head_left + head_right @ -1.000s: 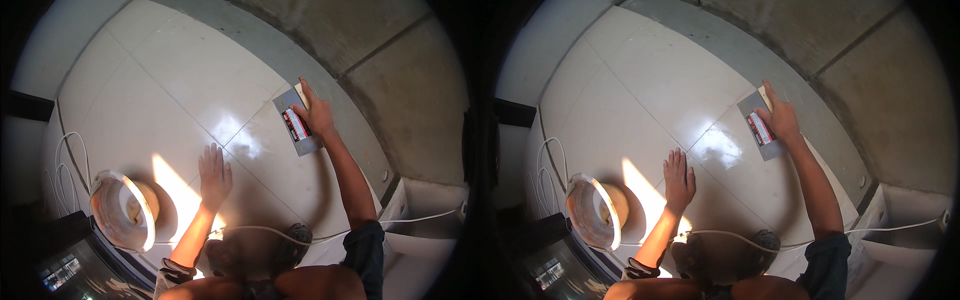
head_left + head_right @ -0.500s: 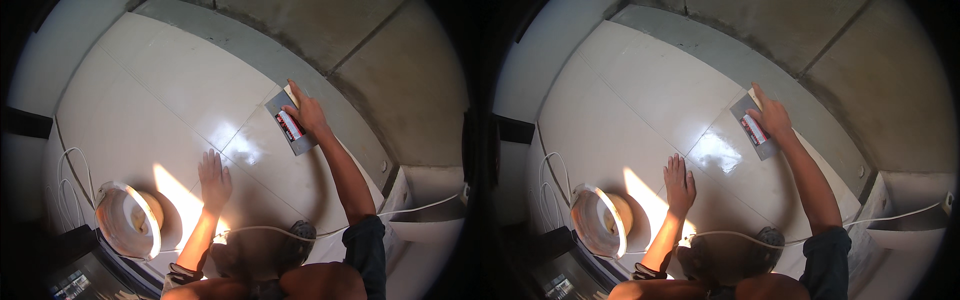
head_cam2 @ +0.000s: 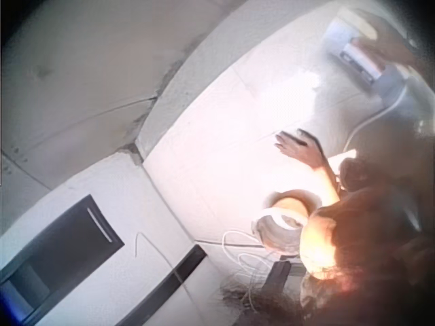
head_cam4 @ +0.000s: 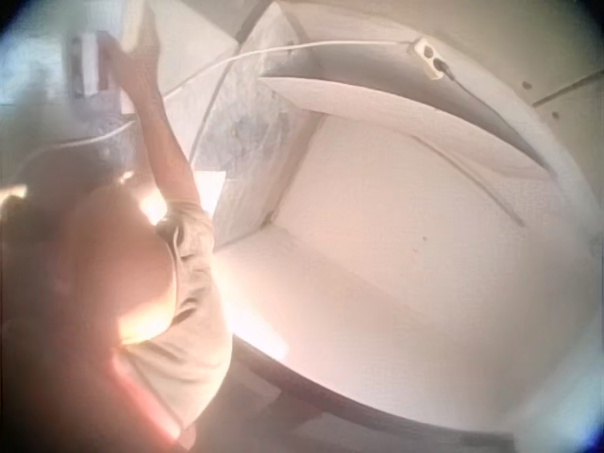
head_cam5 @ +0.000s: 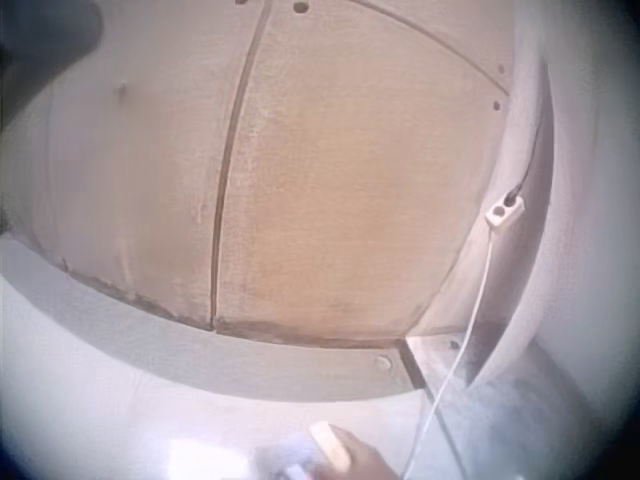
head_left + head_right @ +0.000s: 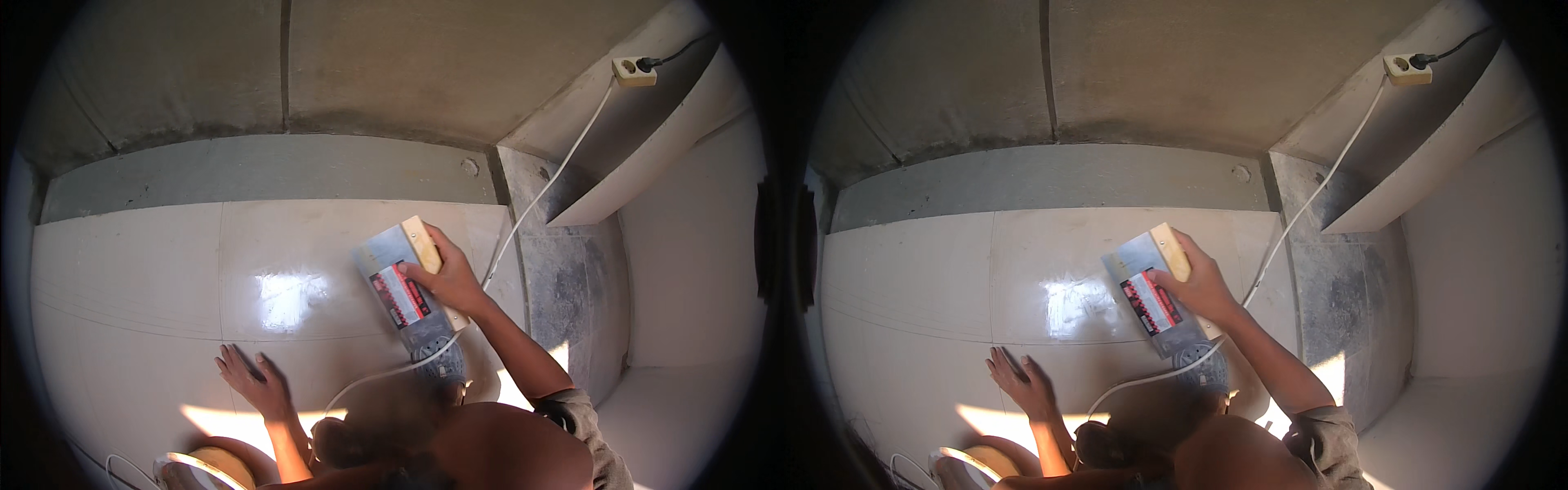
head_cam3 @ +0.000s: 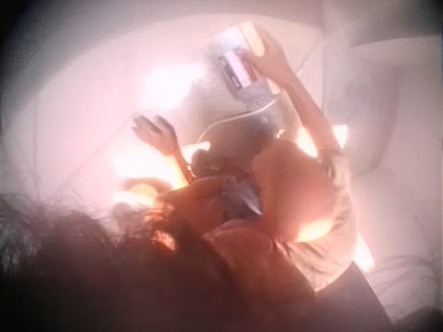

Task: The person kneels on a tiled floor and uses a sanding block to sand the surface. They move a white cable aside to reach the area and continue sanding different sections of the floor.

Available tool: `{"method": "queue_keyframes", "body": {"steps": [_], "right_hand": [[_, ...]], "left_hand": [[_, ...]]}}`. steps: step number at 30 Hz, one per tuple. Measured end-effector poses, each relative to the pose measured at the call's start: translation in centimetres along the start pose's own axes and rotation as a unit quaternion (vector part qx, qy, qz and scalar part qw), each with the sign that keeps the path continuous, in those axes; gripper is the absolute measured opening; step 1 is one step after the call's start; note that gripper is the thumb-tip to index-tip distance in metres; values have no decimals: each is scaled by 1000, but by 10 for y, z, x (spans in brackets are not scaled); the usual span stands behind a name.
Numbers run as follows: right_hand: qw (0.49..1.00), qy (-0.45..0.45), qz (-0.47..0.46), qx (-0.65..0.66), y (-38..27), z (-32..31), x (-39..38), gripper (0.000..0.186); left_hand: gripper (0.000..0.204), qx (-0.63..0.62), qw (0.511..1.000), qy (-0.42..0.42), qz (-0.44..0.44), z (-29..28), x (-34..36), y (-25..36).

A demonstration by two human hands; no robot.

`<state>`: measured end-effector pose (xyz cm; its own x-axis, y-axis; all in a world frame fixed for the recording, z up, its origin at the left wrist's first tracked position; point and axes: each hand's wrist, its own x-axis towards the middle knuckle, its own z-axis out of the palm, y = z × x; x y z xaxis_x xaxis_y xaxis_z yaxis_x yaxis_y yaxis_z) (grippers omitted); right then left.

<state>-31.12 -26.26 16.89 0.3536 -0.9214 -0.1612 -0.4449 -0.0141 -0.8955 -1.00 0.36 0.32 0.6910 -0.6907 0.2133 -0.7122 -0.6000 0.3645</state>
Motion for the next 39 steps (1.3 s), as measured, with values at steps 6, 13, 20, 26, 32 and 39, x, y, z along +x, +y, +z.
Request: {"method": "queue_keyframes", "body": {"steps": [6,13,20,26,32,39], "right_hand": [[903,400,65,141,76,-160,-90,52],[838,534,75,85,154,-212,-162,58],[908,379,155,84,189,-197,-133,61],[982,74,53,-167,137,-148,-90,60],[885,-90,-233,-393,138,-58,-122,60],[865,-100,-232,-434,167,-46,-103,65]], "left_hand": [[60,-309,812,-308,388,-12,-77,149],[35,-243,808,-440,306,-8,-67,182],[16,-271,908,-285,145,-2,-17,188],[16,-198,960,-141,137,25,-4,166],[15,-175,975,-109,89,43,5,164],[20,12,989,-80,125,41,9,163]]}}
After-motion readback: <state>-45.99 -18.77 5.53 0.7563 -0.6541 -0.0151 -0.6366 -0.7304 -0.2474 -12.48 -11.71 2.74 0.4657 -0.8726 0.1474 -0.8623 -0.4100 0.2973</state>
